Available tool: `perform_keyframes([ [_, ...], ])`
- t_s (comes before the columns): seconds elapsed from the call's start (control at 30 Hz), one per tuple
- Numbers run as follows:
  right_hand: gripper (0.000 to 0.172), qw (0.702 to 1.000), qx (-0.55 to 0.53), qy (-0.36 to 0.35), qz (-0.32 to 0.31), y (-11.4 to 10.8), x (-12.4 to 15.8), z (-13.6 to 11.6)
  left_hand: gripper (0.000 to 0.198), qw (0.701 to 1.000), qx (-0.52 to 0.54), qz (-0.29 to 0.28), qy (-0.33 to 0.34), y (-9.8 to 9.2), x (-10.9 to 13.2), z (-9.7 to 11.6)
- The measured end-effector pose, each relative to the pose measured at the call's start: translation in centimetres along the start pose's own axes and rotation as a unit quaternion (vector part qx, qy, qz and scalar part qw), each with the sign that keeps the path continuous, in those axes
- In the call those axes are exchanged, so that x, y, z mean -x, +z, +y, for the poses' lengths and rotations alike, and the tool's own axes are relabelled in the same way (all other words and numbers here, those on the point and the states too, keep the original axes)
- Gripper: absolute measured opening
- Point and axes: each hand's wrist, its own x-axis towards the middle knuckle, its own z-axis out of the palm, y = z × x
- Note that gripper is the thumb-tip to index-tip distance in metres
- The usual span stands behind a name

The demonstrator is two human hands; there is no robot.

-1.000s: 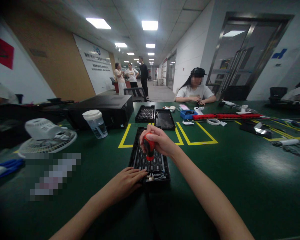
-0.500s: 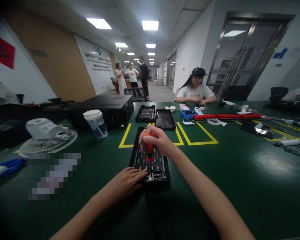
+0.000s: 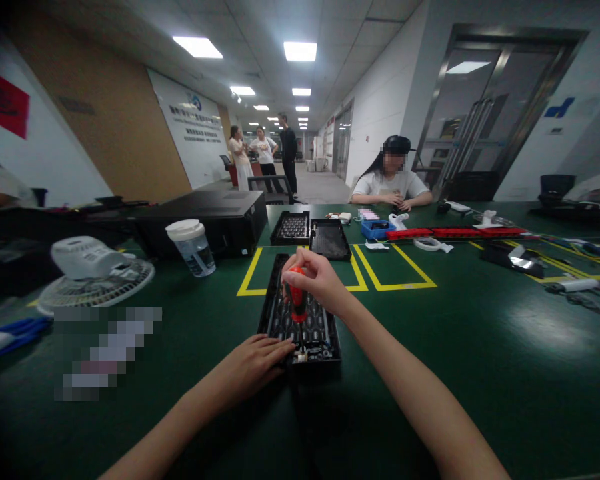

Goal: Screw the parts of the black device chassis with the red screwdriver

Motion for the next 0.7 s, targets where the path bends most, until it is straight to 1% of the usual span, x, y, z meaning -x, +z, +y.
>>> perform_keyframes([
  [0.1,0.024,1.0,0.025,-0.006,0.015,0.1,0.0,-0.1,0.042,1.0,0.0,0.002,0.001,0.1,0.0,0.0],
  [0.33,0.028,0.991,0.114,-0.02,0.072,0.6,0.1,-0.6,0.042,1.0,-0.005,-0.001,-0.003,0.1,-0.1,-0.1],
  [0.7,0.03,0.971,0.201,-0.038,0.123,1.3,0.3,-0.9,0.04,1.0,-0.007,0.01,0.002,0.2,0.0,-0.1],
])
